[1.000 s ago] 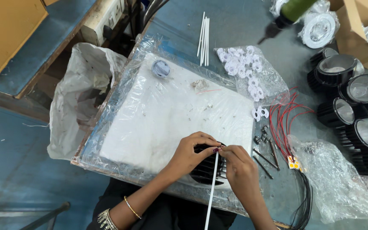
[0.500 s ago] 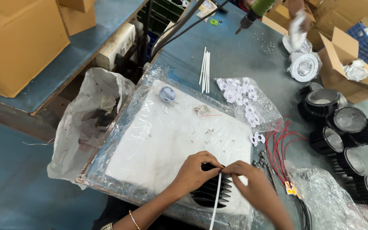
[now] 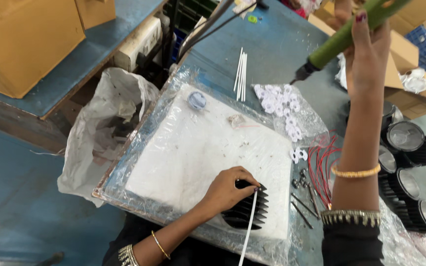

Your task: The person assembles LED light fixtures by placing a small white LED module into a black heat sink housing, securing it with a green handheld screwdriver, and inserting a white plastic rod through the housing. The person repeats this process for multiple units on a workbench.

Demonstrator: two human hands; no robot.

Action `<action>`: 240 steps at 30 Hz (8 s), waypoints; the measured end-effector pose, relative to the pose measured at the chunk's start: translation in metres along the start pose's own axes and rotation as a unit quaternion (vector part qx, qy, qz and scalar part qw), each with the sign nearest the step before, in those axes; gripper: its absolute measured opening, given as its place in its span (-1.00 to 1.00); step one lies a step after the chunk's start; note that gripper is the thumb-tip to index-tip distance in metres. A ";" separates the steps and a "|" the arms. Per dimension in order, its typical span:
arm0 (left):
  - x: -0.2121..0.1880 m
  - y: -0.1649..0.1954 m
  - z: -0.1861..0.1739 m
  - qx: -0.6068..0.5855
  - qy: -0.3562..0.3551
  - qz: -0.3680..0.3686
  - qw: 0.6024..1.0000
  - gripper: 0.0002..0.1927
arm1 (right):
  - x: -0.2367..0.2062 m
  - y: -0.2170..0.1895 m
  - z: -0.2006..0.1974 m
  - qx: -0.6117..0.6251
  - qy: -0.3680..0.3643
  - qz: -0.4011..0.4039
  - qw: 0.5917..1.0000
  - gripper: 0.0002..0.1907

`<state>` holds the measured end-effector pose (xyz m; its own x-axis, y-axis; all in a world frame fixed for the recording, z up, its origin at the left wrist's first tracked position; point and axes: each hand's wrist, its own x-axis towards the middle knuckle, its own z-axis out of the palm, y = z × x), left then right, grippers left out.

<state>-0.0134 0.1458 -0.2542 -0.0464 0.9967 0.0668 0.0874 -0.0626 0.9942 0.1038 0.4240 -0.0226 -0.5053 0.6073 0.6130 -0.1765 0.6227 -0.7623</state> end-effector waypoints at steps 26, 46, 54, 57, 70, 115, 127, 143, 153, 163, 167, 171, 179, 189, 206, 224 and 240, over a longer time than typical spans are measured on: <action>-0.011 0.019 0.002 0.020 -0.016 -0.049 0.998 -0.87 | -0.246 -0.049 0.088 0.176 0.267 0.084 0.944 -0.05; -0.025 0.026 0.006 0.020 -0.014 -0.030 0.999 -0.86 | -0.263 -0.057 0.073 0.144 0.201 0.113 0.962 -0.01; -0.027 0.027 0.006 0.013 -0.017 -0.039 0.999 -0.87 | -0.271 -0.045 0.061 0.249 0.169 0.074 0.951 -0.02; -0.028 0.029 0.006 0.010 -0.017 -0.038 0.999 -0.87 | -0.272 -0.043 0.058 0.209 0.163 0.070 0.962 -0.02; -0.033 0.027 0.009 0.012 -0.002 -0.019 1.000 -0.85 | -0.260 -0.058 0.106 0.134 0.246 0.050 0.959 -0.32; -0.059 -0.014 0.012 -0.021 -0.094 0.138 0.986 -0.11 | -0.237 -0.074 0.126 0.139 0.217 0.047 0.965 -0.83; -0.058 -0.020 0.015 -0.057 -0.085 0.178 0.979 -0.23 | -0.236 -0.074 0.123 0.143 0.209 0.052 0.966 -0.83; -0.059 -0.013 0.013 -0.058 -0.094 0.145 0.983 -0.22 | -0.243 -0.074 0.157 -0.055 0.386 0.039 0.920 -0.74; -0.069 -0.018 0.008 -0.001 -0.140 0.154 0.978 0.31 | -0.245 -0.071 0.155 -0.074 0.391 0.038 0.917 -0.78; -0.075 -0.013 0.012 0.004 -0.160 0.114 0.981 0.35 | -0.242 -0.084 0.157 -0.030 0.319 0.032 0.947 -0.90; -0.078 -0.009 0.010 -0.020 -0.164 0.098 0.981 0.35 | -0.239 -0.086 0.151 0.011 0.304 0.045 0.952 -0.86; -0.078 -0.006 0.008 -0.025 -0.161 0.099 0.982 0.37 | -0.240 -0.089 0.140 0.061 0.322 0.042 0.944 -0.80; -0.079 -0.001 0.008 -0.028 -0.177 0.057 0.982 0.38 | -0.250 -0.096 0.110 0.068 0.296 0.020 0.953 -0.87; -0.081 0.007 0.004 -0.021 -0.177 0.052 0.982 0.36 | -0.253 -0.097 0.112 0.097 0.285 0.013 0.954 -0.84; -0.084 0.000 0.012 -0.015 -0.184 0.061 0.981 0.38 | -0.250 -0.099 0.085 0.177 0.117 0.029 0.977 -0.79; -0.100 0.017 0.009 -0.016 -0.147 0.100 0.984 0.29 | -0.244 -0.103 0.080 0.241 -0.015 0.009 0.970 -0.81; -0.103 0.022 0.005 -0.029 -0.185 0.070 0.980 0.32 | -0.240 -0.121 0.098 0.231 0.081 0.003 0.970 -0.82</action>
<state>-0.0021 0.0417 -0.2399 0.3272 0.9278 0.1790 0.0094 -0.1927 0.9812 0.1636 0.1548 -0.0980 -0.3743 0.7037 0.6039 -0.5521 0.3542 -0.7548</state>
